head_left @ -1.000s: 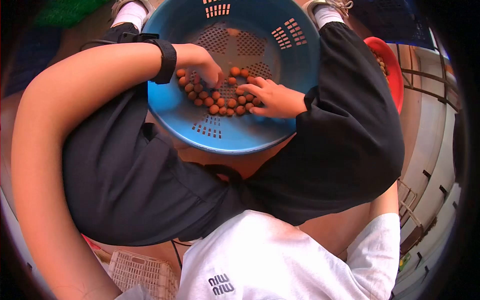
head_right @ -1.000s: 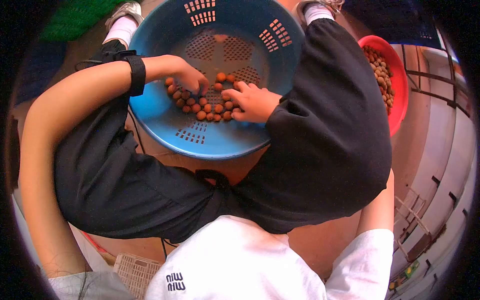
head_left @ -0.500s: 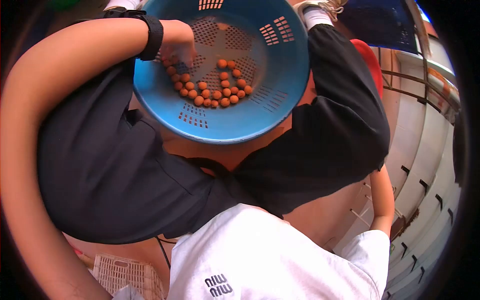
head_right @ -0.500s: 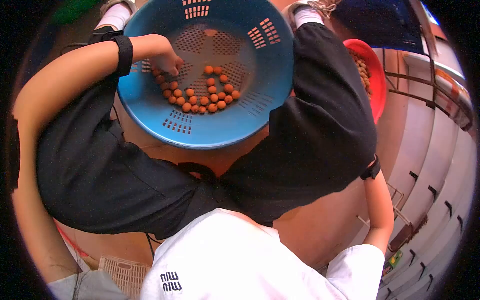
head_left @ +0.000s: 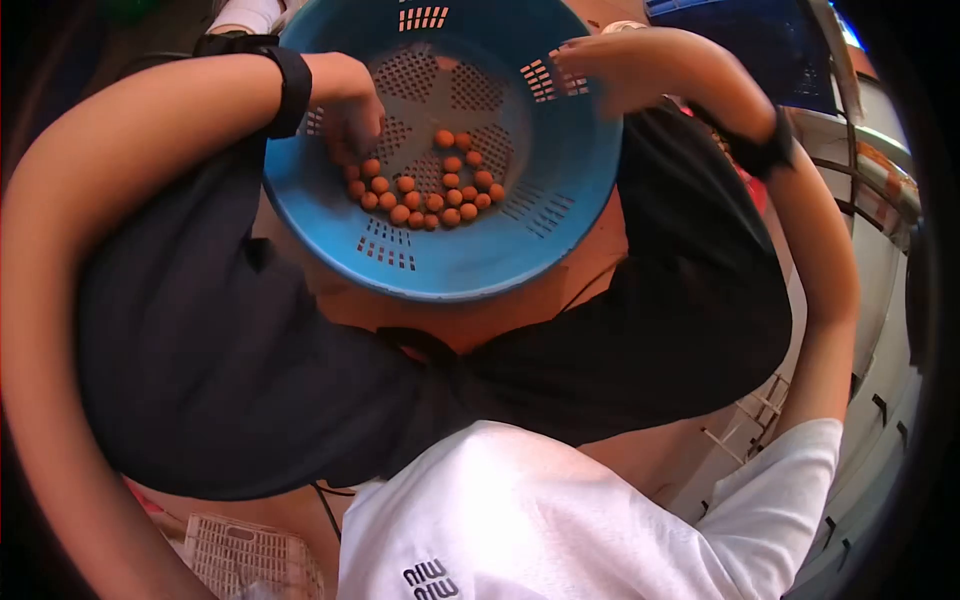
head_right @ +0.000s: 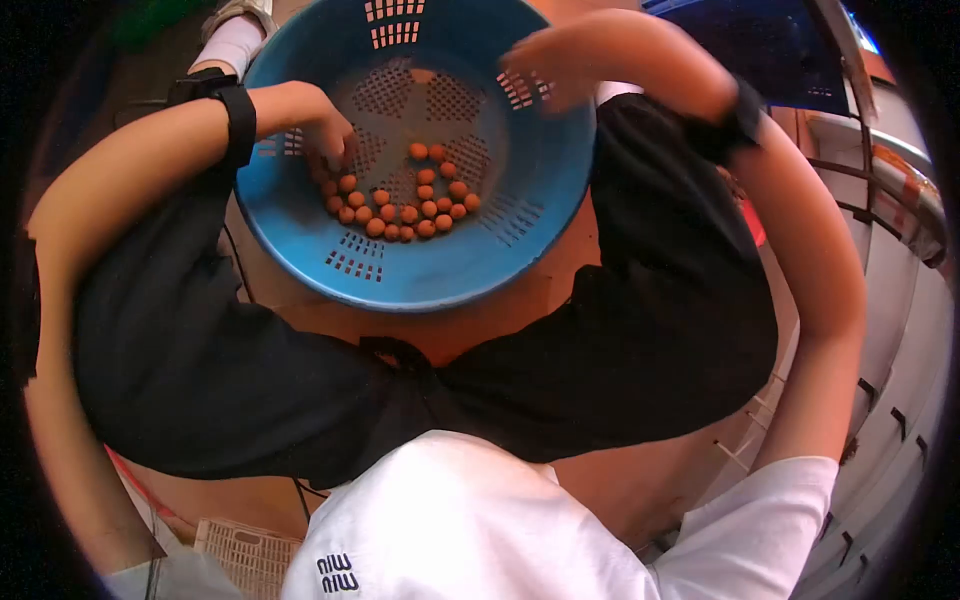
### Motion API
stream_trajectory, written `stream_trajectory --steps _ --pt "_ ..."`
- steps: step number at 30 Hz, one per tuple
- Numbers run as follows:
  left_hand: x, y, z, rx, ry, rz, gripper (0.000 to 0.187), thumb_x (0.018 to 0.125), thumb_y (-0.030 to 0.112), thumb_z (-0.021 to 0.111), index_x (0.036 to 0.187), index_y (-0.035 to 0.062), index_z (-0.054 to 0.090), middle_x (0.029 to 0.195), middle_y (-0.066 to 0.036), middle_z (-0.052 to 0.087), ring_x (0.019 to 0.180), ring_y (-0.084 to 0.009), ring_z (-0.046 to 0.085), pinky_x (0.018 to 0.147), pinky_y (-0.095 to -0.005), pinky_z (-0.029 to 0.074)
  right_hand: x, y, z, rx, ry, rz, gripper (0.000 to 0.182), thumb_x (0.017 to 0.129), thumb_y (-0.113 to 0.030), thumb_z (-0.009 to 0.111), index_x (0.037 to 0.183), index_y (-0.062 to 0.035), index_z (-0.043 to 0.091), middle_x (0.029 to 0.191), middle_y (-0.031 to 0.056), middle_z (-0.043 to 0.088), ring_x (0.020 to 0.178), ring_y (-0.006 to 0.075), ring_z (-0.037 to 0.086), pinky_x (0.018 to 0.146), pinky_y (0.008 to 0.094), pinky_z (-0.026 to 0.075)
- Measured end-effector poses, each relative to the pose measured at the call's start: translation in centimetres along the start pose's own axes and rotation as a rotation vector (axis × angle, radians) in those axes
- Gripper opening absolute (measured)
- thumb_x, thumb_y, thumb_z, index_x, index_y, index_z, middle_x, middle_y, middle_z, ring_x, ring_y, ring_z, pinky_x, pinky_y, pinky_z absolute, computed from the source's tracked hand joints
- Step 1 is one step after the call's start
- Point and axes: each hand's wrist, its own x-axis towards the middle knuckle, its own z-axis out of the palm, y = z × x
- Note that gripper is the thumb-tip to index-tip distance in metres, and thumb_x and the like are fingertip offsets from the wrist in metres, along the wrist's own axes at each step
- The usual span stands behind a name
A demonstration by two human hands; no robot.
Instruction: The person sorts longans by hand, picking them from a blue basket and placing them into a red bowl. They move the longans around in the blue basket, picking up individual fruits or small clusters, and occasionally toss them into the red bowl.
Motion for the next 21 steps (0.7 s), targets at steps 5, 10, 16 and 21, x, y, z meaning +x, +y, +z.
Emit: stream_trajectory --steps 5,10,16,21 --pt "-1.2 3.5 0.1 -0.426 -0.015 -0.042 0.050 0.070 0.015 0.061 0.118 0.0062 0.048 0.094 -0.014 0.057 0.090 -0.0233 0.057 0.074 -0.0336 0.047 13.1 -4.5 3.3 -0.107 -0.203 -0.364 0.041 0.075 -0.014 0.060 0.114 -0.0079 0.049 0.106 0.0126 0.055 0.098 0.0287 0.055 0.079 0.0397 0.047" --pt "0.6 3.4 -0.1 -0.638 -0.121 -0.032 0.066 0.070 0.018 0.060 0.130 0.0106 0.033 0.112 -0.017 0.050 0.094 -0.0300 0.057 0.080 -0.0391 0.048 11.6 -6.7 8.1 0.083 0.037 -0.223 0.032 0.079 -0.026 0.054 0.106 -0.0089 0.055 0.097 0.0128 0.058 0.091 0.0273 0.057 0.076 0.0400 0.047" --pt "0.6 4.7 0.7 -0.578 -0.084 0.076 0.069 0.070 0.017 0.056 0.132 0.0118 0.026 0.116 -0.018 0.047 0.090 -0.0298 0.059 0.078 -0.0408 0.048 11.8 -7.3 7.2 0.266 -0.278 -0.095 0.035 0.083 -0.032 0.049 0.110 -0.0111 0.055 0.103 0.0126 0.057 0.080 0.0281 0.059 0.072 0.0386 0.048" --pt "0.1 6.1 0.7 -0.593 -0.013 0.099 0.070 0.071 0.018 0.054 0.133 0.0137 0.023 0.111 -0.019 0.049 0.085 -0.0266 0.061 0.076 -0.0392 0.048 13.5 -6.5 7.2 0.357 -0.540 0.004 0.052 0.085 -0.047 0.037 0.125 -0.0136 0.043 0.119 0.0156 0.049 0.101 0.0288 0.051 0.082 0.0443 0.045"
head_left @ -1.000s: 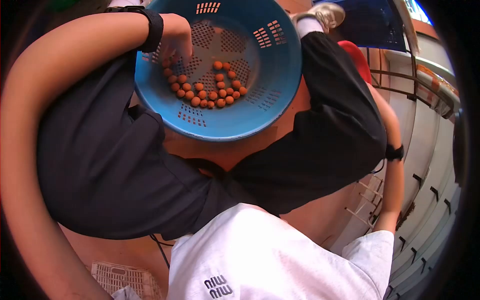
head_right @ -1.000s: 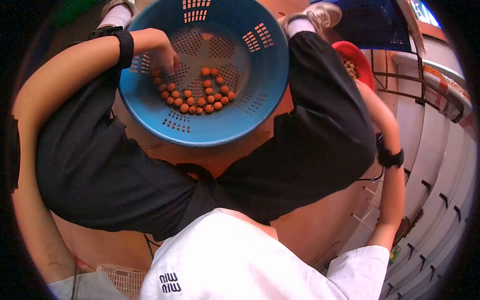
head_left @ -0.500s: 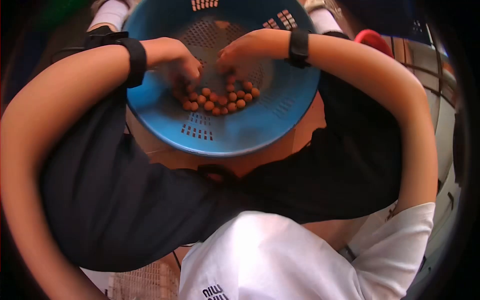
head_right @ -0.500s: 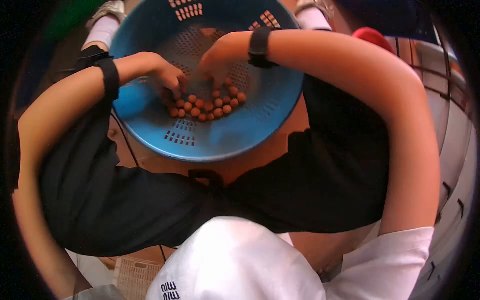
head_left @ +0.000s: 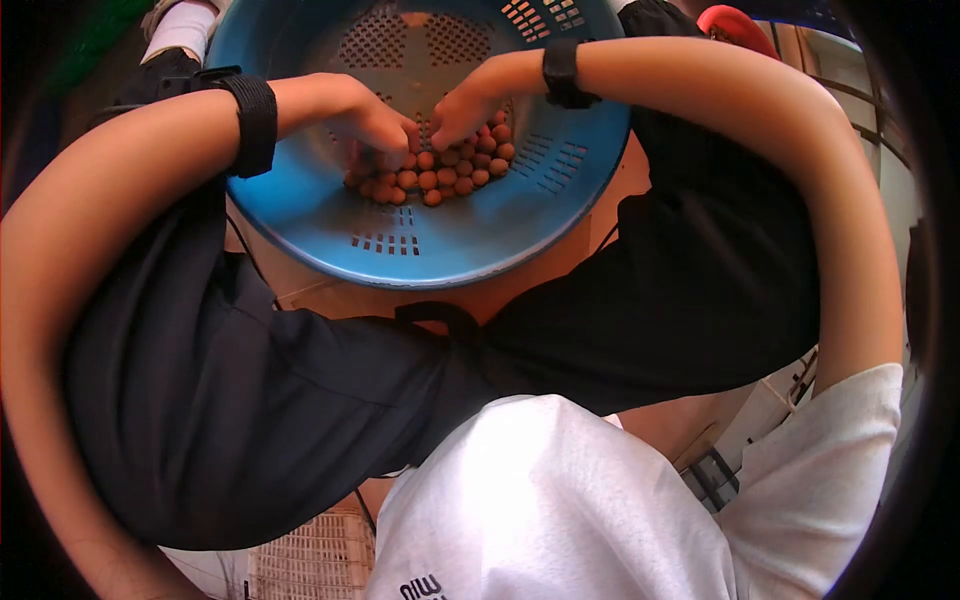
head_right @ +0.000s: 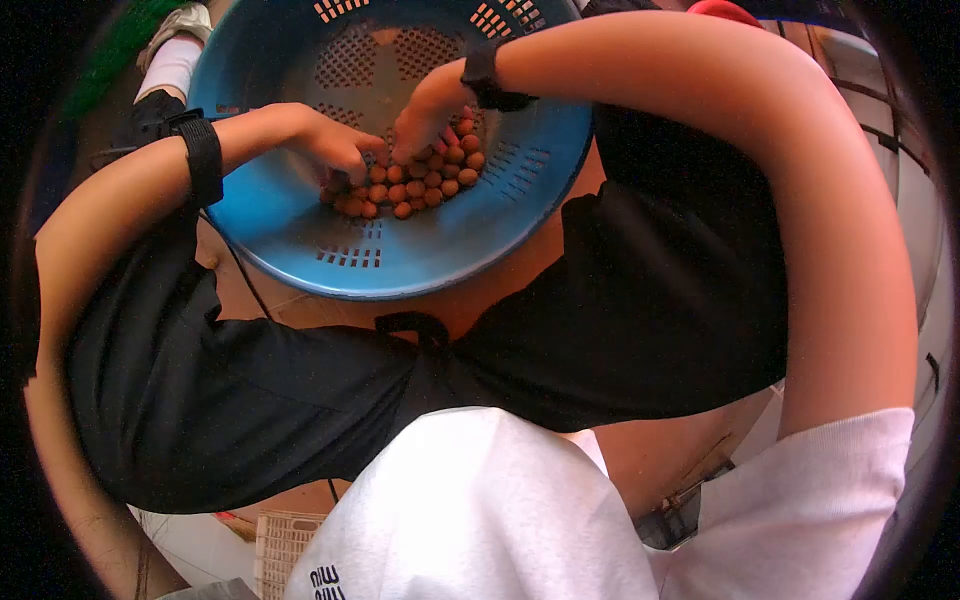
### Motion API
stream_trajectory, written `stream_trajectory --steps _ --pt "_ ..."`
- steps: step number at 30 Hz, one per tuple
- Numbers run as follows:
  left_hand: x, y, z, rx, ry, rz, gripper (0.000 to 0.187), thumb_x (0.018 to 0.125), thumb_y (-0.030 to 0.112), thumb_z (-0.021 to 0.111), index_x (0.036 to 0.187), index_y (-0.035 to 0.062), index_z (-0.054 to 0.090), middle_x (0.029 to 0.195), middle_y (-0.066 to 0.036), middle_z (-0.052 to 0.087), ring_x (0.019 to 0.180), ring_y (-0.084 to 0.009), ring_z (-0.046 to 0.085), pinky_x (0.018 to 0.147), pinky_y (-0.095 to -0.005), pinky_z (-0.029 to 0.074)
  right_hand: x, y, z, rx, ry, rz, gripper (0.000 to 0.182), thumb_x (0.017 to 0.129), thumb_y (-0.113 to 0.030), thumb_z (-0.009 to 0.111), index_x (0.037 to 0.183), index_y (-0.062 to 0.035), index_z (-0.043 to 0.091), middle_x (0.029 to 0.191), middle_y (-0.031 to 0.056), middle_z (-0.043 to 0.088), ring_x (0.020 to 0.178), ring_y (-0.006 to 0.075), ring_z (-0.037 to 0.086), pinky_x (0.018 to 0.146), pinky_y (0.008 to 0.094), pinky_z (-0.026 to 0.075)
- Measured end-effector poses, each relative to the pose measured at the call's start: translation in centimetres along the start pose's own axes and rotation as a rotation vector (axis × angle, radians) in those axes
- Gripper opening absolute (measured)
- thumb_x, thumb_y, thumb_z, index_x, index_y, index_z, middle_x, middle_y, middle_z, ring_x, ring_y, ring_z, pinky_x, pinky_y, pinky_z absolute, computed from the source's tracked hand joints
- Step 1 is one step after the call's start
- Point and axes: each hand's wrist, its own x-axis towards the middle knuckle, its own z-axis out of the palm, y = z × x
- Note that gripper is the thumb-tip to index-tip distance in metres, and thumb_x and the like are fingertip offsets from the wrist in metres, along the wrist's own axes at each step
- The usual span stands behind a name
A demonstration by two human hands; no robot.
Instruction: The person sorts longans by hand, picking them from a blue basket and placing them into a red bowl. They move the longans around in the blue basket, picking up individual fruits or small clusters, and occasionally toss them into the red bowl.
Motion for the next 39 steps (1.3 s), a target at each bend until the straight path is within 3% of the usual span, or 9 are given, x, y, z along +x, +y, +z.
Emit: stream_trajectory --steps 4,7,13,16,19,25,31,34,39 --pt "-0.5 0.2 -0.1 -0.020 0.010 -0.005 0.066 0.073 0.020 0.054 0.132 0.0148 0.025 0.107 -0.017 0.052 0.085 -0.0261 0.061 0.075 -0.0385 0.048 0.0 0.2 -0.6 0.200 -0.389 -0.017 0.064 0.084 -0.053 0.033 0.137 -0.0183 0.025 0.140 0.0183 0.026 0.126 0.0331 0.030 0.092 0.0560 0.038" --pt "0.0 -0.3 -0.4 -0.009 -0.018 -0.050 0.066 0.074 0.022 0.055 0.132 0.0161 0.025 0.108 -0.017 0.052 0.087 -0.0275 0.061 0.077 -0.0395 0.047 0.2 -0.7 0.1 0.190 -0.276 0.088 0.054 0.081 -0.049 0.037 0.115 -0.0097 0.047 0.108 0.0150 0.050 0.094 0.0278 0.049 0.068 0.0457 0.049" --pt "-0.5 0.1 -0.4 -0.002 -0.039 -0.088 0.067 0.074 0.024 0.057 0.133 0.0187 0.025 0.114 -0.016 0.050 0.096 -0.0278 0.057 0.083 -0.0437 0.045 0.7 -0.5 1.0 0.425 -0.416 -0.021 0.049 0.079 -0.047 0.044 0.108 -0.0077 0.048 0.100 0.0119 0.051 0.094 0.0254 0.049 0.070 0.0439 0.050" --pt "0.1 0.0 -1.0 0.028 -0.039 -0.098 0.068 0.074 0.024 0.058 0.133 0.0191 0.026 0.117 -0.014 0.049 0.102 -0.0268 0.054 0.084 -0.0459 0.044 1.7 -0.3 1.1 0.339 -0.430 -0.047 0.046 0.081 -0.051 0.045 0.112 -0.0164 0.046 0.103 0.0074 0.049 0.092 0.0221 0.049 0.079 0.0423 0.048" --pt "-0.2 0.1 -1.0 0.046 -0.027 -0.108 0.067 0.074 0.025 0.058 0.133 0.0190 0.028 0.120 -0.013 0.048 0.105 -0.0263 0.052 0.085 -0.0473 0.044 0.7 -1.1 1.3 0.334 -0.446 -0.114 0.042 0.080 -0.044 0.050 0.102 -0.0086 0.054 0.094 0.0075 0.054 0.084 0.0199 0.054 0.069 0.0354 0.054" --pt "-0.8 0.3 -1.1 0.098 -0.022 -0.119 0.065 0.074 0.026 0.058 0.132 0.0202 0.032 0.122 -0.013 0.046 0.105 -0.0261 0.051 0.085 -0.0471 0.044 1.2 -2.7 2.0 0.376 -0.451 -0.179 0.038 0.082 -0.044 0.050 0.096 -0.0085 0.056 0.086 0.0045 0.056 0.077 0.0185 0.056 0.069 0.0340 0.055" --pt "-0.9 0.2 -1.2 0.129 -0.015 -0.142 0.065 0.073 0.026 0.059 0.133 0.0215 0.033 0.122 -0.011 0.046 0.104 -0.0255 0.051 0.083 -0.0464 0.045 0.7 -2.6 2.1 0.488 -0.415 -0.187 0.030 0.080 -0.041 0.056 0.089 -0.0125 0.054 0.085 0.0006 0.058 0.078 0.0144 0.057 0.061 0.0271 0.048" --pt "-1.4 0.7 -1.8 0.192 -0.043 -0.154 0.062 0.073 0.027 0.058 0.131 0.0210 0.036 0.122 -0.010 0.046 0.103 -0.0249 0.051 0.082 -0.0458 0.046 0.4 -2.2 0.7 0.641 -0.592 -0.289 0.027 0.079 -0.040 0.059 0.082 -0.0136 0.055 0.078 -0.0027 0.059 0.072 0.0111 0.057 0.058 0.0233 0.043" --pt "-3.2 1.3 -2.5 0.017 -0.029 -0.081 0.052 0.076 0.030 0.056 0.126 0.0177 0.043 0.121 -0.010 0.048 0.104 -0.0258 0.052 0.084 -0.0463 0.044 -2.1 -1.1 -2.2 0.792 -0.361 -0.410 0.028 0.080 -0.038 0.055 0.079 -0.0107 0.055 0.078 0.0013 0.060 0.066 0.0139 0.058 0.057 0.0241 0.046"
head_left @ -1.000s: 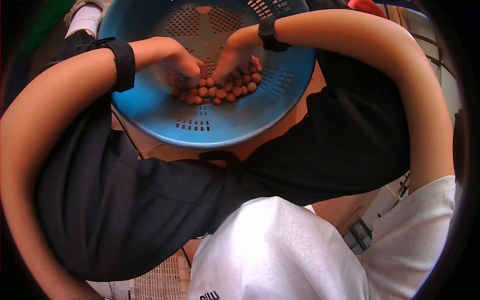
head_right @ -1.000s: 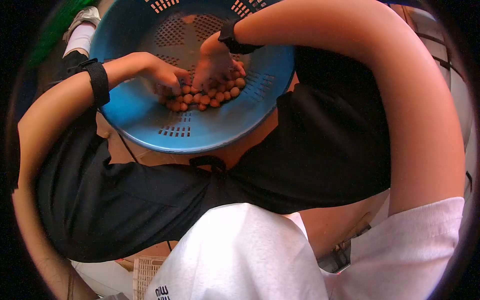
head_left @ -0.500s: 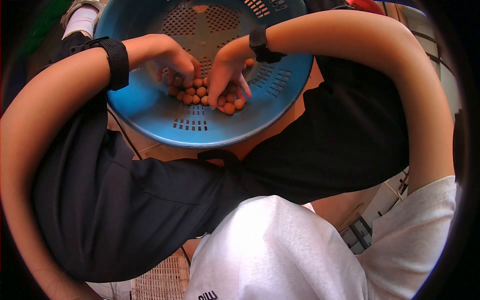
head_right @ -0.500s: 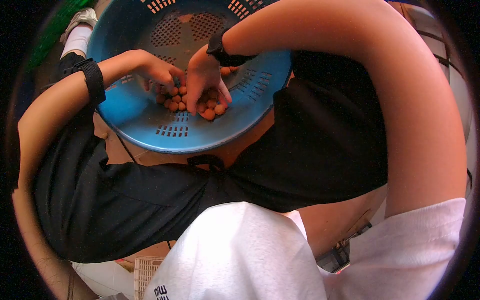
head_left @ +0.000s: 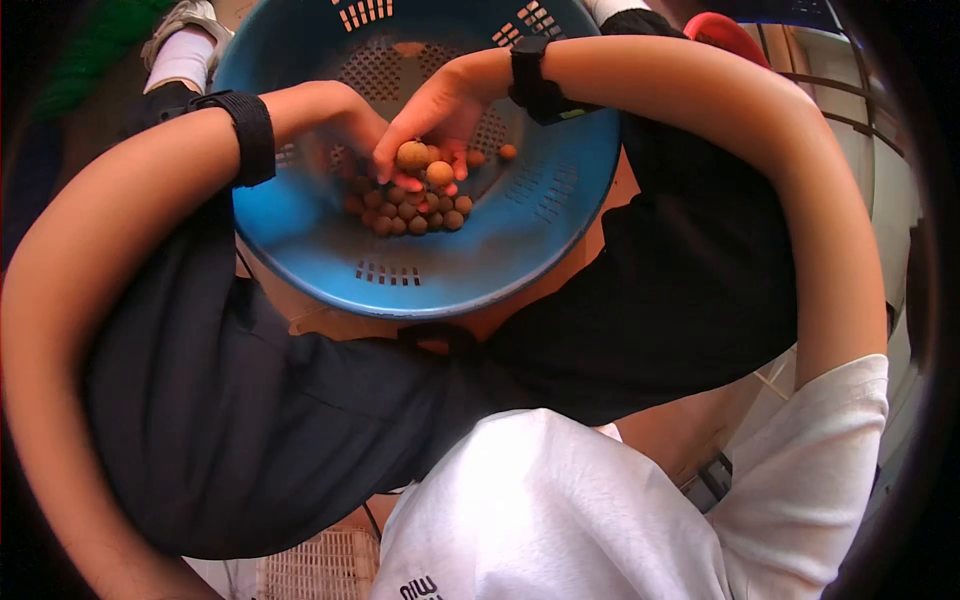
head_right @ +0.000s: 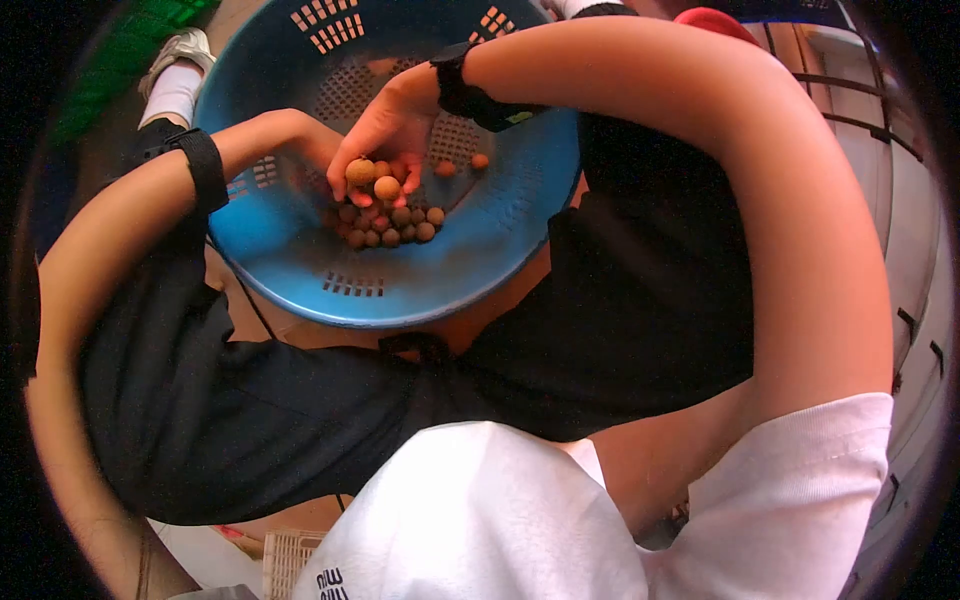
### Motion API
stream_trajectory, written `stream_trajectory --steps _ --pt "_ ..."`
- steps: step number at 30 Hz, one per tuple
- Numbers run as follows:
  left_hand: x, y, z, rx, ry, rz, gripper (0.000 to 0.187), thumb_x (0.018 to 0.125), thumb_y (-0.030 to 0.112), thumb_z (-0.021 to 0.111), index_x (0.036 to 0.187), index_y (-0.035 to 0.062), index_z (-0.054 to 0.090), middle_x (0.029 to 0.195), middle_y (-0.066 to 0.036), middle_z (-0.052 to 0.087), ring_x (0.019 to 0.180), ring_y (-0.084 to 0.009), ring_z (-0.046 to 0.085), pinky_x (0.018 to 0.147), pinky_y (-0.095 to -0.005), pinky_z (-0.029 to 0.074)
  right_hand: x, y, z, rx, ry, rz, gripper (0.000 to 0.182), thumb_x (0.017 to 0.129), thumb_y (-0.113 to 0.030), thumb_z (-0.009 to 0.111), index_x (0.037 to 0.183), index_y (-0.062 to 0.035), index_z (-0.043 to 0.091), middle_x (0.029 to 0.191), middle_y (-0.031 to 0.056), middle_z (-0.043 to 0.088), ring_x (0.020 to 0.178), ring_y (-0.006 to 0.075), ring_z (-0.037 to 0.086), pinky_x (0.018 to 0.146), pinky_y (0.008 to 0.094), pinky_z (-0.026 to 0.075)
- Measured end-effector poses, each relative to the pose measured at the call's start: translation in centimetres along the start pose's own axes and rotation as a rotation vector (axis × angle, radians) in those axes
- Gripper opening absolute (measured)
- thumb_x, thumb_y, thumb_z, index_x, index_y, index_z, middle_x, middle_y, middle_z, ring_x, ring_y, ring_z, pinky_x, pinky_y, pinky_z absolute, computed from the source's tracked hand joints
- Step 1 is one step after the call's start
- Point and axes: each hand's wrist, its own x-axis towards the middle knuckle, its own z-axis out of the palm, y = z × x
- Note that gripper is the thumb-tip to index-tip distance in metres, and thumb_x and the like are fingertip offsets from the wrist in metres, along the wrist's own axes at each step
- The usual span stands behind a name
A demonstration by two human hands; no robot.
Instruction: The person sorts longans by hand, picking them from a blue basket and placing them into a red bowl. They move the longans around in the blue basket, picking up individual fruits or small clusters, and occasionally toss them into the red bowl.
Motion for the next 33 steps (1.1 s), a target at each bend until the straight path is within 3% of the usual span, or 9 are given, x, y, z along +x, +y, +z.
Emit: stream_trajectory --steps 14,17,20,22,23,26,27,29,33 --pt "-1.2 -0.7 -2.1 0.245 0.251 -0.096 0.039 0.080 0.031 0.048 0.114 0.0139 0.053 0.111 -0.005 0.055 0.092 -0.0191 0.057 0.079 -0.0393 0.048 -9.9 -1.6 -1.2 0.070 0.200 -0.536 0.031 0.087 -0.031 0.042 0.069 -0.0068 0.050 0.096 0.0131 0.055 0.056 0.0135 0.052 0.040 0.0205 0.034" --pt "0.2 -4.4 -3.4 0.176 0.273 0.103 0.043 0.079 0.024 0.048 0.120 0.0127 0.050 0.114 -0.008 0.055 0.096 -0.0221 0.055 0.080 -0.0373 0.047 -15.0 -0.9 -2.4 -0.085 0.374 -0.603 0.036 0.089 -0.031 0.041 0.062 -0.0081 0.045 0.096 0.0150 0.052 0.051 0.0093 0.044 0.037 0.0164 0.028" --pt "2.0 -3.7 -3.9 0.288 0.231 -0.096 0.047 0.079 0.020 0.048 0.125 0.0134 0.048 0.120 -0.009 0.054 0.107 -0.0228 0.052 0.087 -0.0366 0.043 -21.5 2.5 -3.8 0.048 0.742 -0.678 0.040 0.090 -0.033 0.041 0.060 -0.0067 0.044 0.088 0.0149 0.055 0.048 0.0076 0.038 0.041 0.0179 0.032" --pt "1.7 -4.2 -3.5 0.439 0.323 -0.005 0.037 0.081 0.027 0.045 0.114 0.0122 0.054 0.109 -0.006 0.058 0.089 -0.0207 0.060 0.073 -0.0382 0.049 -26.7 6.2 -4.3 0.114 0.967 -0.608 0.028 0.089 -0.029 0.048 0.070 -0.0083 0.051 0.065 -0.0008 0.049 0.060 0.0074 0.048 0.053 0.0180 0.040" --pt "0.8 -3.5 -3.0 0.446 0.346 -0.048 0.038 0.082 0.028 0.044 0.114 0.0121 0.055 0.107 -0.005 0.059 0.088 -0.0208 0.060 0.075 -0.0374 0.048 -29.5 8.0 -4.2 -0.186 0.950 -0.471 0.028 0.087 -0.028 0.049 0.068 -0.0076 0.051 0.061 -0.0026 0.046 0.053 0.0080 0.043 0.049 0.0200 0.035" --pt "0.3 -3.1 -2.4 0.460 0.317 -0.109 0.038 0.082 0.029 0.044 0.113 0.0110 0.055 0.106 -0.005 0.059 0.087 -0.0203 0.060 0.077 -0.0363 0.047 -34.1 15.8 -3.8 -0.064 1.199 0.160 0.023 0.078 -0.028 0.053 0.066 -0.0090 0.055 0.055 0.0002 0.048 0.045 0.0094 0.040 0.044 0.0264 0.035" --pt "-0.7 -2.2 -1.9 0.465 0.318 -0.144 0.039 0.081 0.028 0.045 0.113 0.0095 0.055 0.105 -0.005 0.060 0.086 -0.0198 0.061 0.079 -0.0352 0.046 -33.5 15.9 -1.9 -0.006 1.351 0.630 0.026 0.077 -0.031 0.055 0.064 -0.0093 0.057 0.055 0.0014 0.052 0.045 0.0112 0.043 0.046 0.0278 0.039" --pt "-0.4 -2.6 -1.9 0.464 0.350 -0.129 0.039 0.081 0.028 0.045 0.112 0.0091 0.056 0.104 -0.006 0.060 0.086 -0.0202 0.061 0.079 -0.0353 0.046 -34.4 23.5 -4.4 0.266 1.290 0.680 0.024 0.074 -0.036 0.060 0.073 -0.0126 0.066 0.063 0.0026 0.058 0.051 0.0148 0.051 0.051 0.0303 0.044" --pt "2.3 -4.4 -2.8 0.581 0.383 -0.118 0.038 0.079 0.027 0.046 0.109 0.0076 0.058 0.101 -0.007 0.062 0.084 -0.0222 0.061 0.078 -0.0356 0.046 -34.2 20.2 -2.5 -0.310 1.488 1.056 0.035 0.073 -0.044 0.059 0.082 -0.0121 0.069 0.088 0.0087 0.066 0.076 0.0202 0.062 0.066 0.0357 0.048"
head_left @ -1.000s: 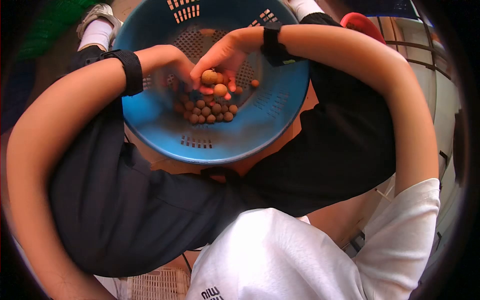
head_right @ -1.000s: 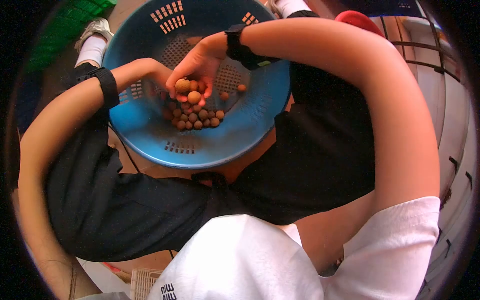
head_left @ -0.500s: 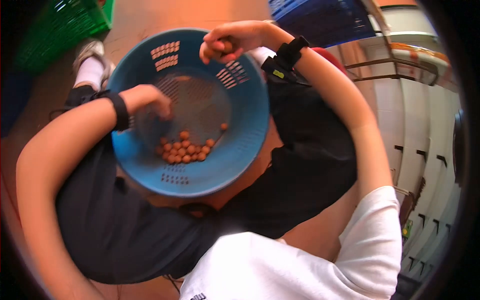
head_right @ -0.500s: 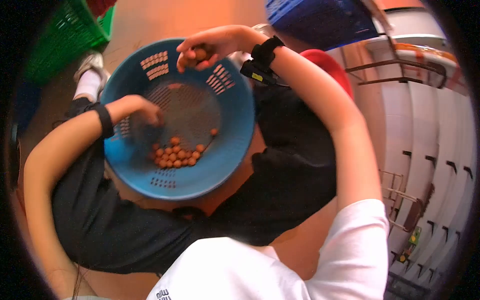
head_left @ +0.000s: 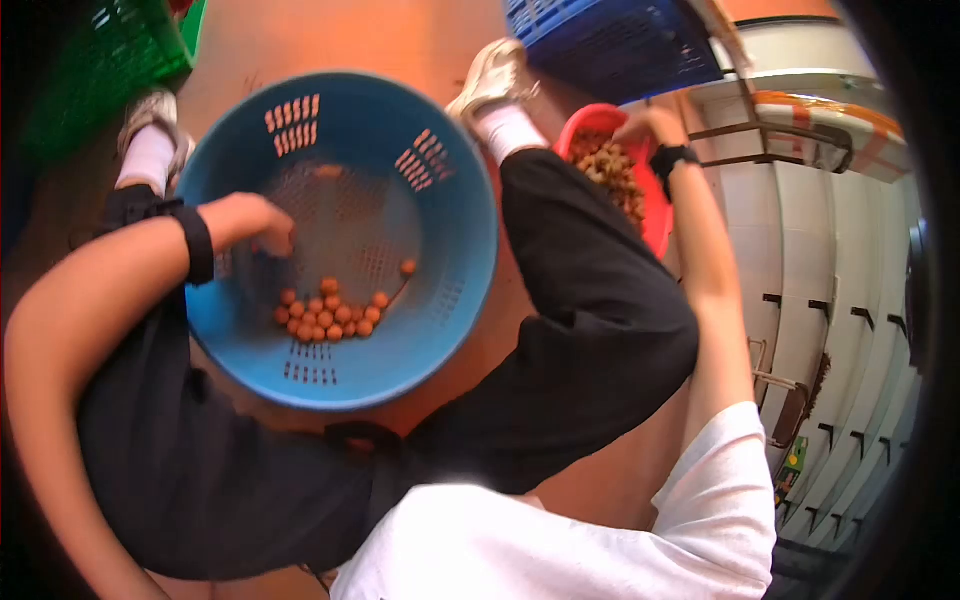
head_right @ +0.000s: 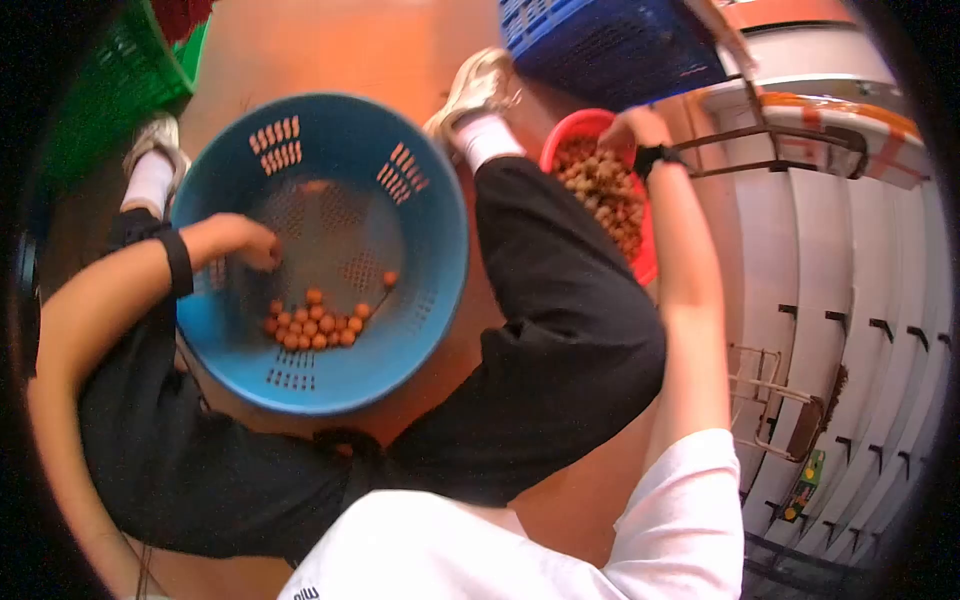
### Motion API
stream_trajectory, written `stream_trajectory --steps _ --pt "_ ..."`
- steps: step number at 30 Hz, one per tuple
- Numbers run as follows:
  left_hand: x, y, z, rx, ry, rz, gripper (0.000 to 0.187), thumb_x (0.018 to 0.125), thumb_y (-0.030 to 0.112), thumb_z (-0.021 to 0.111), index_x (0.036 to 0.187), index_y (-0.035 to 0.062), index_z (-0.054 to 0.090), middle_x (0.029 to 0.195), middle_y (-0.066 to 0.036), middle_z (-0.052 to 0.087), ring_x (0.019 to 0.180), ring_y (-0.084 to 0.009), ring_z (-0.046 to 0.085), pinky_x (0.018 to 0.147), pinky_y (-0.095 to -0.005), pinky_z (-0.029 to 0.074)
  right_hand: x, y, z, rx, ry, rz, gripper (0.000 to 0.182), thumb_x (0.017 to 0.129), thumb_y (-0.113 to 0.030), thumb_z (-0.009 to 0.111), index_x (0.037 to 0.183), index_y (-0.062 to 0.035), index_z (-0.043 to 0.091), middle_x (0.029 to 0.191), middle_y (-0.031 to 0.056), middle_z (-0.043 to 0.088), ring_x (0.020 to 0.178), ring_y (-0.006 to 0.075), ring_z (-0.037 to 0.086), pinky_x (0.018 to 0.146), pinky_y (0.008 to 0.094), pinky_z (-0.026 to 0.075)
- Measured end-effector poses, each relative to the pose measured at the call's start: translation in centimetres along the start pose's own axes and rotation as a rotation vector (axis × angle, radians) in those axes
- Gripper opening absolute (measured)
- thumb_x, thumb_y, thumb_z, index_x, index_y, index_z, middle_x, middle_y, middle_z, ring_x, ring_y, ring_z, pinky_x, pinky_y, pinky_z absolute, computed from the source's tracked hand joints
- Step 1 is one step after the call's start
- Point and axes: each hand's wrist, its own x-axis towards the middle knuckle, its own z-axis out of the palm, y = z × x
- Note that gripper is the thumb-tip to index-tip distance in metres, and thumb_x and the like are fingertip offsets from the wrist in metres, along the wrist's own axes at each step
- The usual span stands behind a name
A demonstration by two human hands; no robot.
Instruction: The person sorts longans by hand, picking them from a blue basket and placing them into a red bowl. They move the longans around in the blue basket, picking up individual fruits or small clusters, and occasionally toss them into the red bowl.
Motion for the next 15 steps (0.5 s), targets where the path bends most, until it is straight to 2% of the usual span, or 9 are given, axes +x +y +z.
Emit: stream_trajectory --steps 1,2,3,4,5,8,9,12,15 --pt "-0.4 0.5 -0.2 -0.090 -0.036 -0.045 0.035 0.080 0.026 0.047 0.104 0.0062 0.061 0.103 -0.017 0.061 0.096 -0.0269 0.057 0.083 -0.0387 0.042 1.1 -0.8 -0.1 -0.063 0.133 -0.117 0.036 0.073 -0.044 0.058 0.083 -0.0121 0.070 0.089 0.0089 0.067 0.079 0.0209 0.062 0.068 0.0355 0.049" --pt "-0.6 0.9 -0.5 -0.091 -0.116 0.050 0.043 0.078 0.024 0.048 0.114 0.0015 0.052 0.109 -0.021 0.057 0.093 -0.0286 0.057 0.082 -0.0374 0.043 -2.9 -4.1 -3.0 0.003 0.054 -0.066 0.045 0.076 -0.045 0.055 0.106 -0.0126 0.063 0.106 0.0108 0.061 0.090 0.0230 0.060 0.072 0.0369 0.050" --pt "-1.2 0.9 0.5 -0.335 0.014 0.030 0.057 0.076 0.019 0.052 0.127 -0.0010 0.036 0.112 -0.022 0.053 0.088 -0.0308 0.058 0.076 -0.0381 0.046 -3.5 -6.4 -3.6 0.038 0.169 -0.369 0.036 0.079 -0.036 0.054 0.100 -0.0088 0.061 0.095 0.0123 0.060 0.083 0.0260 0.059 0.070 0.0374 0.048" --pt "1.1 0.3 0.9 -0.355 -0.116 0.100 0.068 0.074 0.014 0.054 0.133 0.0024 0.022 0.111 -0.020 0.052 0.093 -0.0294 0.056 0.071 -0.0387 0.049 -2.9 -8.6 -4.2 0.092 0.301 -0.668 0.028 0.081 -0.028 0.053 0.095 -0.0050 0.060 0.085 0.0137 0.059 0.077 0.0290 0.058 0.067 0.0379 0.046" --pt "-1.2 2.4 0.2 -0.411 -0.104 0.094 0.067 0.074 0.013 0.055 0.132 0.0037 0.023 0.110 -0.019 0.051 0.096 -0.0279 0.054 0.070 -0.0386 0.050 -3.2 -11.4 -3.9 0.152 0.449 -0.954 0.020 0.084 -0.019 0.052 0.089 -0.0011 0.059 0.075 0.0152 0.058 0.070 0.0320 0.056 0.065 0.0385 0.045" --pt "-2.6 5.0 0.3 -0.528 -0.165 0.094 0.067 0.074 0.012 0.056 0.132 0.0079 0.024 0.111 -0.018 0.048 0.102 -0.0259 0.051 0.069 -0.0379 0.051 -9.6 -22.6 -1.7 0.225 0.492 -1.414 0.022 0.080 -0.019 0.055 0.088 0.0008 0.057 0.077 0.0194 0.061 0.074 0.0321 0.059 0.065 0.0396 0.046" --pt "-2.4 5.3 0.7 -0.558 -0.202 0.100 0.067 0.074 0.012 0.056 0.133 0.0092 0.023 0.113 -0.018 0.046 0.104 -0.0256 0.050 0.069 -0.0376 0.051 -12.8 -24.8 -0.7 0.171 0.134 -1.339 0.028 0.076 -0.021 0.060 0.101 -0.0086 0.056 0.107 0.0158 0.057 0.105 0.0235 0.050 0.087 0.0306 0.038" --pt "-1.4 5.3 1.9 -0.470 -0.155 0.153 0.071 0.071 0.013 0.058 0.133 0.0124 0.023 0.114 -0.017 0.045 0.102 -0.0285 0.050 0.067 -0.0375 0.050 -15.8 -29.5 6.2 -0.057 -0.023 -1.700 0.045 0.076 -0.026 0.059 0.115 -0.0054 0.049 0.102 0.0199 0.058 0.095 0.0328 0.056 0.082 0.0374 0.046" --pt "-0.6 5.1 2.1 -0.412 -0.127 0.230 0.073 0.070 0.012 0.058 0.134 0.0135 0.023 0.114 -0.016 0.046 0.102 -0.0273 0.050 0.069 -0.0387 0.049 -16.5 -32.3 10.6 -0.131 -0.264 -1.585 0.052 0.078 -0.027 0.057 0.124 -0.0090 0.040 0.111 0.0188 0.052 0.101 0.0331 0.053 0.084 0.0389 0.045"
